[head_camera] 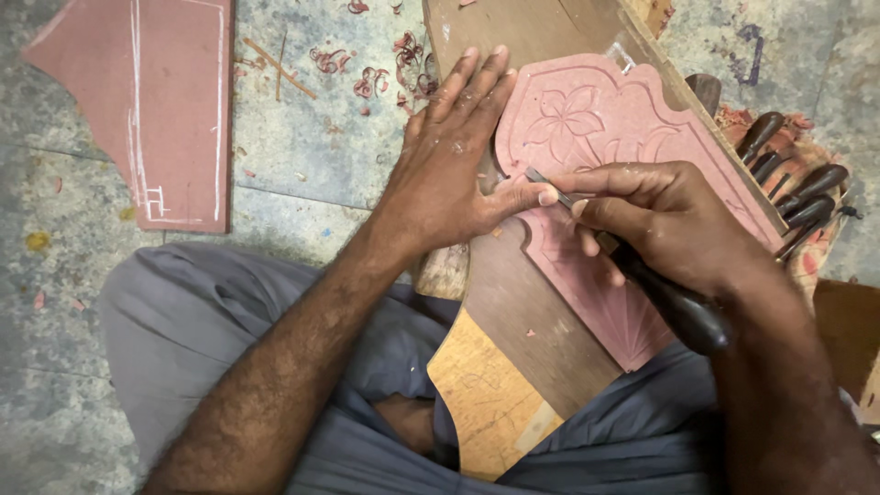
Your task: The person carves a floral design into a wooden panel using a chisel, working while sitting on the floor.
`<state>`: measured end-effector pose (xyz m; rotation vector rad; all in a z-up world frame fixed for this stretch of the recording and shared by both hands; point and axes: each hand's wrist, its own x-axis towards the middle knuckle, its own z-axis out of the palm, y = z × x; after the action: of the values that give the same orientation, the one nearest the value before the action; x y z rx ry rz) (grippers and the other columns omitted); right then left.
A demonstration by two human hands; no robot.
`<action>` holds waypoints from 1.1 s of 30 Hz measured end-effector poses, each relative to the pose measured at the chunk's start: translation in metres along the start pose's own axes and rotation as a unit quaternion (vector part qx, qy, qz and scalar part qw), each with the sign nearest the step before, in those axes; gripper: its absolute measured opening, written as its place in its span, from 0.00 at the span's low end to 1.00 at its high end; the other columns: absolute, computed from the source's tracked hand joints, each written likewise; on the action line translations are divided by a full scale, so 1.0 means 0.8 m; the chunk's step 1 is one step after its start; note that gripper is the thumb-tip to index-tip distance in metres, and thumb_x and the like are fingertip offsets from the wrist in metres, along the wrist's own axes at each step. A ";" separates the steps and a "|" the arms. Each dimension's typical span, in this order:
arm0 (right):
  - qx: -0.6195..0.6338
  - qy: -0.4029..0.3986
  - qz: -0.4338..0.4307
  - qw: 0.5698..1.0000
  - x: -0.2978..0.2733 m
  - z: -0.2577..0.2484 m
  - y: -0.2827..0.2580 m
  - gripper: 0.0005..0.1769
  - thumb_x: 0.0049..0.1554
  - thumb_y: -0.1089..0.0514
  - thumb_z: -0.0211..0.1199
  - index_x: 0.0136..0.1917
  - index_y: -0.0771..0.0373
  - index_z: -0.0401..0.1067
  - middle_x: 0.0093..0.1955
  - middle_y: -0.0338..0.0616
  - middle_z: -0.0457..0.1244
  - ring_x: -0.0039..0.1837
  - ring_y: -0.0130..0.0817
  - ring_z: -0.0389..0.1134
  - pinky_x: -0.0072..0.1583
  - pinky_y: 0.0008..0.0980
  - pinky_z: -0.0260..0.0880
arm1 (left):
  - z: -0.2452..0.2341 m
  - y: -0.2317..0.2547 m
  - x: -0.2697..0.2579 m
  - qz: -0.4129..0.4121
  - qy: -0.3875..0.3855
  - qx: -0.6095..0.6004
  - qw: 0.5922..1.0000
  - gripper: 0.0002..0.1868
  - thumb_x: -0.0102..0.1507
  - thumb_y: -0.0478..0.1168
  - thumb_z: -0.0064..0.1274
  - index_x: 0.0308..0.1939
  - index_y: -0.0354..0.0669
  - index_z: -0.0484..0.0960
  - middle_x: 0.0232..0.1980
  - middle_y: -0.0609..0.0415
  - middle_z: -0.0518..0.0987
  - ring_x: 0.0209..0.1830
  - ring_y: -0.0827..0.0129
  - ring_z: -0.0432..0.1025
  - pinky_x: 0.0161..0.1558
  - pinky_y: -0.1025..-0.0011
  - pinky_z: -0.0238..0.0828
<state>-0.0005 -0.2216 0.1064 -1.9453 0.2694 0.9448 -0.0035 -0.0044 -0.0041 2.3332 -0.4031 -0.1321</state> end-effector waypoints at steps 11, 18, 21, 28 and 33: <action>0.088 0.018 -0.089 0.992 0.002 0.025 0.044 0.18 0.62 0.67 0.55 0.64 0.64 0.76 0.32 0.45 0.67 0.27 0.27 0.64 0.28 0.27 0.65 | -0.013 0.001 0.002 -0.013 -0.052 -0.002 0.999 0.63 0.56 0.74 0.61 0.81 0.45 0.49 0.86 0.54 0.39 0.85 0.60 0.29 0.74 0.30 0.35; 0.138 0.019 -0.148 0.979 0.005 0.040 0.058 0.19 0.63 0.70 0.52 0.65 0.70 0.74 0.33 0.45 0.66 0.29 0.26 0.64 0.31 0.26 0.67 | -0.018 -0.002 0.003 0.011 -0.066 -0.012 0.998 0.62 0.57 0.69 0.64 0.81 0.44 0.47 0.86 0.55 0.38 0.86 0.58 0.28 0.77 0.36 0.37; 0.142 0.028 -0.165 0.976 0.004 0.048 0.059 0.20 0.63 0.70 0.51 0.67 0.70 0.72 0.34 0.44 0.67 0.29 0.25 0.64 0.32 0.25 0.66 | -0.020 -0.005 0.004 0.020 -0.072 -0.008 0.997 0.61 0.58 0.68 0.64 0.82 0.44 0.46 0.86 0.55 0.37 0.85 0.58 0.27 0.77 0.37 0.36; 0.220 0.070 -0.171 0.958 0.003 0.078 0.063 0.20 0.63 0.70 0.51 0.67 0.73 0.72 0.36 0.43 0.66 0.31 0.24 0.63 0.33 0.25 0.67 | -0.026 -0.010 0.009 0.015 -0.098 -0.013 0.995 0.62 0.58 0.69 0.63 0.82 0.48 0.44 0.86 0.59 0.36 0.85 0.61 0.25 0.78 0.39 0.33; 0.222 0.088 -0.195 0.951 0.009 0.093 0.060 0.18 0.64 0.68 0.53 0.66 0.74 0.71 0.36 0.44 0.66 0.29 0.24 0.64 0.31 0.24 0.66 | -0.030 -0.015 0.006 -0.002 -0.126 -0.018 0.992 0.59 0.59 0.67 0.60 0.83 0.52 0.44 0.87 0.63 0.36 0.86 0.65 0.25 0.78 0.40 0.31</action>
<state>-0.0588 -0.1858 0.0497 -1.5828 0.1706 0.4069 0.0090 0.0182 0.0046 2.2885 -0.5149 -0.4353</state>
